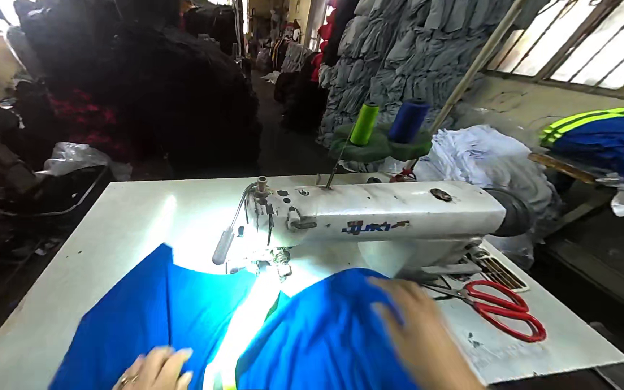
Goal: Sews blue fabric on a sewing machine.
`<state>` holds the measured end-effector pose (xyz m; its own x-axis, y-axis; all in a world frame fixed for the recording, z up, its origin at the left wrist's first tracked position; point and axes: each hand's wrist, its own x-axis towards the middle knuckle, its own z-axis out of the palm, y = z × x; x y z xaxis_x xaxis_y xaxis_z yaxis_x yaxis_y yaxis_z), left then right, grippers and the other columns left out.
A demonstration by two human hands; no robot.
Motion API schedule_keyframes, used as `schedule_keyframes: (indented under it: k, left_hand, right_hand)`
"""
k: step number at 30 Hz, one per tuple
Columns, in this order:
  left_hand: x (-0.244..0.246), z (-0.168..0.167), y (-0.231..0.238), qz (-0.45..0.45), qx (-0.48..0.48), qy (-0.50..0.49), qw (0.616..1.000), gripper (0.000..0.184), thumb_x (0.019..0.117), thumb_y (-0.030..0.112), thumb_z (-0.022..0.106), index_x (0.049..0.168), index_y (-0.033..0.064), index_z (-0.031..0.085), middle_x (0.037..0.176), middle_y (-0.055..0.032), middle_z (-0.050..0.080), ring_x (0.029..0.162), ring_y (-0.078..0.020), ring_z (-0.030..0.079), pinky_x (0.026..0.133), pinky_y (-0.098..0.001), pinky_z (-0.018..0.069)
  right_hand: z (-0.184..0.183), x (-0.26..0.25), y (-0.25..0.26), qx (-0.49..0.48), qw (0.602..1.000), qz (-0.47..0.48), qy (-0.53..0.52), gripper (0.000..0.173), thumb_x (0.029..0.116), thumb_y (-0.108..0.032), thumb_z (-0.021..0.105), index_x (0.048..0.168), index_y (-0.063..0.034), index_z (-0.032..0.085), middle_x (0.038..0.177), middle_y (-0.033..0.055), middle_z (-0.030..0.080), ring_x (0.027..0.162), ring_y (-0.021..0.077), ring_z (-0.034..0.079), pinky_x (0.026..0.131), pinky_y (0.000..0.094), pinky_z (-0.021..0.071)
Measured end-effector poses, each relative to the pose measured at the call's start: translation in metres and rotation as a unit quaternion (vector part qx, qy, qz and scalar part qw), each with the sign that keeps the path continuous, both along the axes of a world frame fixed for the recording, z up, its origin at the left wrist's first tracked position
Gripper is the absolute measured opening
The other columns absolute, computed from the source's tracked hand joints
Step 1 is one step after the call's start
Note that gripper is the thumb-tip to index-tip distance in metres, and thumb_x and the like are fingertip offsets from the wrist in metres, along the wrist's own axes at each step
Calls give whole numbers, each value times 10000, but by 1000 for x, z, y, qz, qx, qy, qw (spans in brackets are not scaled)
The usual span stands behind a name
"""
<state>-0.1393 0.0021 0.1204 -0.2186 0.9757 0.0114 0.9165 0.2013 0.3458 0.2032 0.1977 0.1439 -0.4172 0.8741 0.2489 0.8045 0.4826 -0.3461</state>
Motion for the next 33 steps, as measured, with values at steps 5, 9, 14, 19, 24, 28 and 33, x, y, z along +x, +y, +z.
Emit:
schedule_keyframes:
  k: [5, 9, 14, 19, 24, 28, 33]
  left_hand:
    - [-5, -45, 23, -19, -14, -20, 1000, 485, 1049, 303, 508, 1502, 131, 531, 1601, -200, 407, 1470, -481, 366, 1136, -767, 206]
    - [-7, -10, 11, -21, -79, -17, 997, 431, 1061, 311, 515, 1418, 89, 610, 1508, -208, 526, 1405, -460, 471, 1150, -767, 175]
    - [19, -30, 71, -178, 86, -111, 974, 369, 1006, -5, 505, 1320, 71, 685, 1401, -107, 646, 1305, -312, 612, 1104, -540, 467]
    - [19, -57, 98, -188, 44, -111, 975, 421, 1061, 195, 483, 1459, 92, 575, 1520, -83, 547, 1450, -267, 466, 1241, -524, 263]
    - [33, -60, 95, -165, 68, -96, 979, 438, 1059, 225, 488, 1456, 57, 567, 1525, -109, 537, 1440, -293, 478, 1213, -573, 286]
    - [38, -56, 105, -145, 62, -83, 984, 469, 1035, 111, 444, 1494, 61, 525, 1569, -88, 489, 1464, -271, 447, 1213, -574, 285]
    - [34, -73, 112, -152, 98, -33, 983, 450, 1034, 150, 451, 1464, 101, 573, 1547, -48, 522, 1445, -242, 475, 1197, -547, 334]
  right_hand:
    - [-49, -89, -60, -131, 986, 98, -4, 531, 1027, -340, 575, 1479, -64, 550, 1553, 255, 455, 1462, 476, 387, 1190, 678, 252]
    - [-70, -68, -57, -83, 992, 91, 9, 421, 1014, -322, 605, 1352, -79, 667, 1467, 238, 557, 1421, 476, 446, 1171, 729, 216]
    - [-61, -89, -56, 13, 989, 122, 85, 338, 1009, -258, 611, 1263, -56, 706, 1329, 256, 643, 1334, 475, 541, 1133, 683, 353]
    - [-81, -41, -40, -51, 994, 75, -69, 705, 998, -564, 522, 1520, -91, 503, 1579, 251, 422, 1469, 506, 356, 1178, 725, 214]
    - [-72, 2, -16, 0, 996, -21, -91, 688, 1014, -485, 535, 1500, 1, 497, 1539, 342, 417, 1428, 613, 332, 1126, 796, 190]
    - [-43, -70, -39, 25, 994, 101, 34, 384, 1009, -249, 591, 1323, -45, 679, 1403, 263, 599, 1368, 501, 498, 1128, 734, 310]
    - [-55, -128, -38, -80, 988, 128, -37, 448, 1020, -321, 556, 1414, -122, 634, 1487, 90, 583, 1445, 290, 474, 1225, 581, 253]
